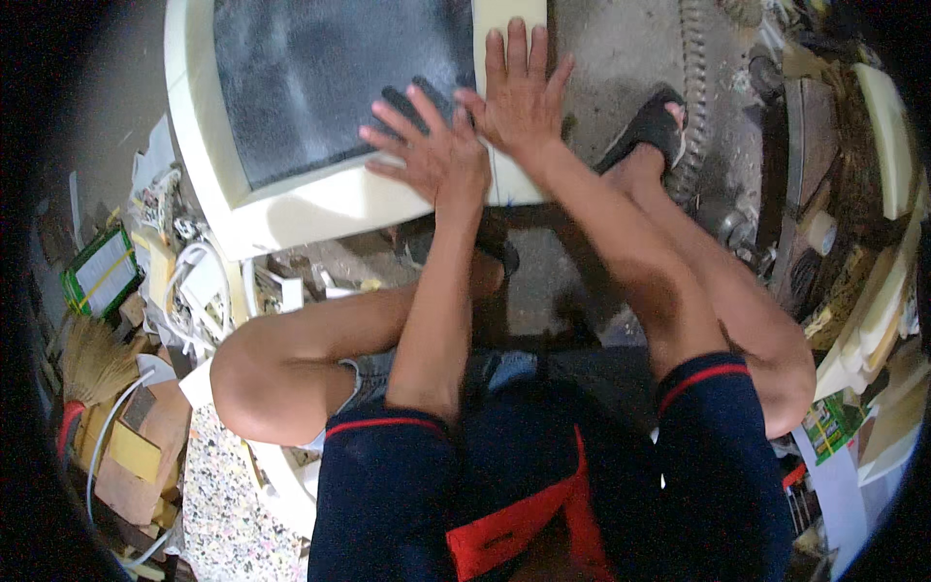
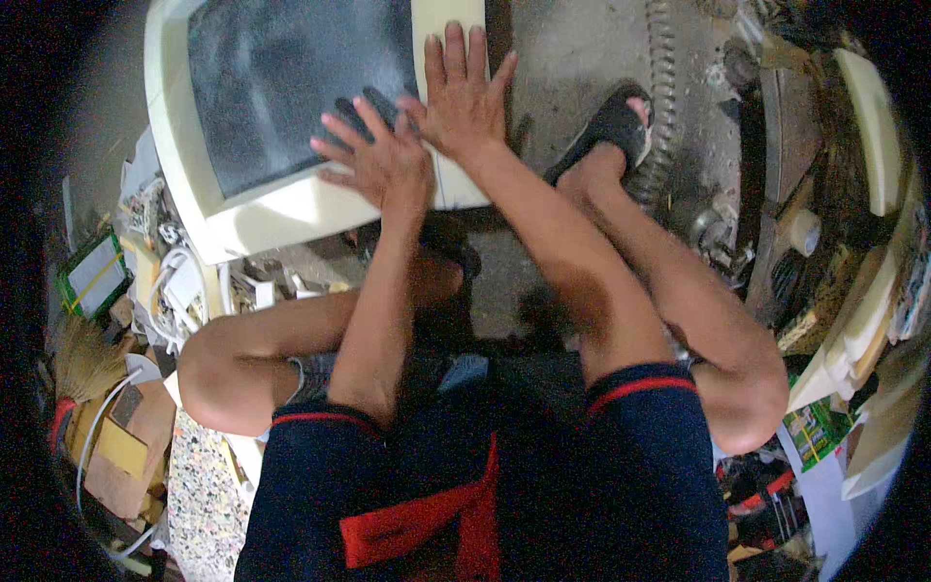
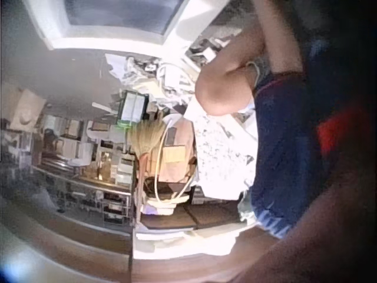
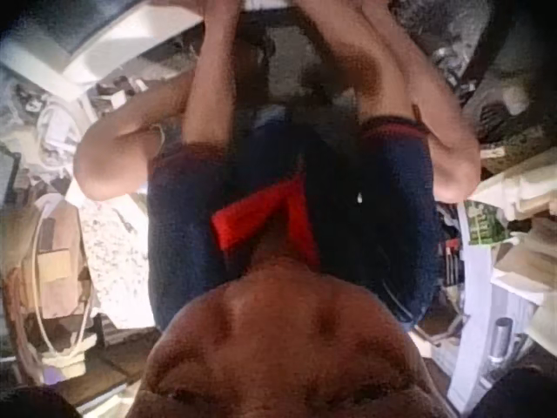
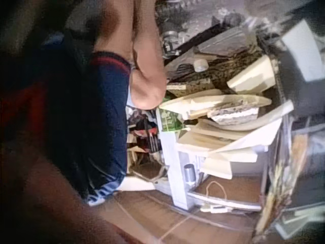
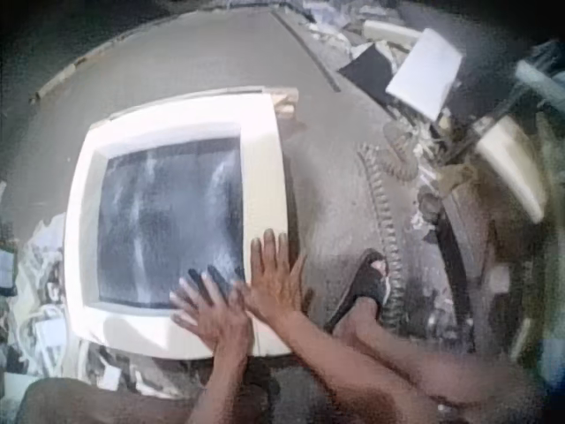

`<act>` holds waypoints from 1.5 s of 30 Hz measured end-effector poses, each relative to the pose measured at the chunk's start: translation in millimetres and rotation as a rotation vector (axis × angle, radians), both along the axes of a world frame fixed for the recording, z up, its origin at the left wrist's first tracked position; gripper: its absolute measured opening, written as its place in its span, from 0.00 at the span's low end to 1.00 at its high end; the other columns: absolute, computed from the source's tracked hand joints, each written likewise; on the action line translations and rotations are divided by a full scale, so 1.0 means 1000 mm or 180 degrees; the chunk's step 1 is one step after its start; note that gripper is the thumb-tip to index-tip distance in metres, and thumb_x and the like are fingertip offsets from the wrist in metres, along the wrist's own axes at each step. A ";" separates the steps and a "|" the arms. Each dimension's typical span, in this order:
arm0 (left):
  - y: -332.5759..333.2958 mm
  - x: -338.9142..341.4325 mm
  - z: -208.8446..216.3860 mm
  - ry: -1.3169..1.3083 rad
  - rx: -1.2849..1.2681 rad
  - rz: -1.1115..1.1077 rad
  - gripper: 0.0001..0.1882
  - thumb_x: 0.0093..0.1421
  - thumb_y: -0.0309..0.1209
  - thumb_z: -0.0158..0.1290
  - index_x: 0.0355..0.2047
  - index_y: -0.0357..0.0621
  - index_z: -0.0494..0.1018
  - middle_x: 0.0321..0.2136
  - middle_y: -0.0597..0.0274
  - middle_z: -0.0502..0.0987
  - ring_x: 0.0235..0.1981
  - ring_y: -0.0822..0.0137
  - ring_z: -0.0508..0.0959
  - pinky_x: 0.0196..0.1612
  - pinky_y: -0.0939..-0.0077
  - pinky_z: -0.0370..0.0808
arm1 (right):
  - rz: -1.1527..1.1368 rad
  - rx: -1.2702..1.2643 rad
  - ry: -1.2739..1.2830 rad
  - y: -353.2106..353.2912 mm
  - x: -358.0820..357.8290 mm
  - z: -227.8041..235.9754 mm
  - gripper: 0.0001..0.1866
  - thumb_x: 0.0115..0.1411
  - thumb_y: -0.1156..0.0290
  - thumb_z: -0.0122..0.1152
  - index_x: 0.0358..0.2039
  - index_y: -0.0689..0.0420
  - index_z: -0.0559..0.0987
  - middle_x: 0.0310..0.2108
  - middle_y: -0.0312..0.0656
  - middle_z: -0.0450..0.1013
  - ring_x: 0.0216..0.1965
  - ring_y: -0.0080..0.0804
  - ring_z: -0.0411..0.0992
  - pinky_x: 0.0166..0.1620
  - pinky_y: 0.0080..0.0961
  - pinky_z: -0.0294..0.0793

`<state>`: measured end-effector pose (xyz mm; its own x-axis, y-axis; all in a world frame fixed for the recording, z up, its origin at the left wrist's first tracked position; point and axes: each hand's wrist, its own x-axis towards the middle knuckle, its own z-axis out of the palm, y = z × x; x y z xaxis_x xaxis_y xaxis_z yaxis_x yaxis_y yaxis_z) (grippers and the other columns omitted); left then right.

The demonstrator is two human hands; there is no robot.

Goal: The person places a white foam strip onto a black panel, sprays adhesive onto the panel, and attaches a white foam frame around it. They press the frame into place and spray adhesive again to secure the assembly.

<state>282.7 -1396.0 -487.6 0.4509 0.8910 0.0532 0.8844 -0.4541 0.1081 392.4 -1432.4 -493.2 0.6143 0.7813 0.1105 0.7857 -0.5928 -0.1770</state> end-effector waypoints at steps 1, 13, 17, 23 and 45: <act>0.003 0.005 -0.005 0.0137 0.0034 -0.0002 0.34 0.67 0.53 0.40 0.67 0.47 0.58 0.69 0.35 0.44 0.69 0.28 0.38 0.62 0.21 0.39 | -0.0014 -0.0044 -0.0047 0.005 0.001 -0.004 0.45 0.62 0.37 0.46 0.70 0.56 0.54 0.73 0.50 0.40 0.73 0.56 0.34 0.63 0.78 0.34; -0.006 -0.031 0.034 -0.0760 -0.0103 0.0145 0.36 0.68 0.49 0.39 0.70 0.41 0.50 0.70 0.31 0.38 0.69 0.27 0.36 0.63 0.23 0.39 | -0.0106 -0.0162 0.0205 -0.040 -0.025 0.039 0.41 0.68 0.42 0.37 0.72 0.55 0.49 0.74 0.48 0.37 0.74 0.51 0.33 0.66 0.71 0.32; 0.005 -0.020 0.002 -0.0268 0.0299 0.0227 0.36 0.68 0.49 0.41 0.69 0.42 0.53 0.69 0.30 0.40 0.68 0.24 0.37 0.63 0.22 0.39 | -0.0050 0.0071 0.0087 -0.039 -0.030 0.003 0.41 0.66 0.40 0.41 0.71 0.54 0.51 0.74 0.49 0.39 0.73 0.53 0.36 0.64 0.74 0.34; 0.017 0.005 -0.015 0.0273 0.0312 0.0381 0.35 0.66 0.53 0.43 0.68 0.49 0.57 0.70 0.36 0.43 0.68 0.25 0.37 0.61 0.18 0.40 | 0.0032 -0.0307 0.0296 -0.015 -0.023 -0.007 0.44 0.63 0.43 0.48 0.71 0.55 0.50 0.73 0.53 0.35 0.73 0.59 0.33 0.64 0.75 0.36; 0.048 -0.108 0.036 -0.0972 -0.0121 0.1488 0.42 0.65 0.50 0.46 0.69 0.31 0.47 0.70 0.33 0.40 0.71 0.36 0.40 0.67 0.34 0.42 | 0.0530 -0.0469 0.0048 -0.004 -0.102 0.057 0.43 0.65 0.42 0.46 0.72 0.52 0.49 0.73 0.55 0.35 0.73 0.58 0.32 0.65 0.73 0.28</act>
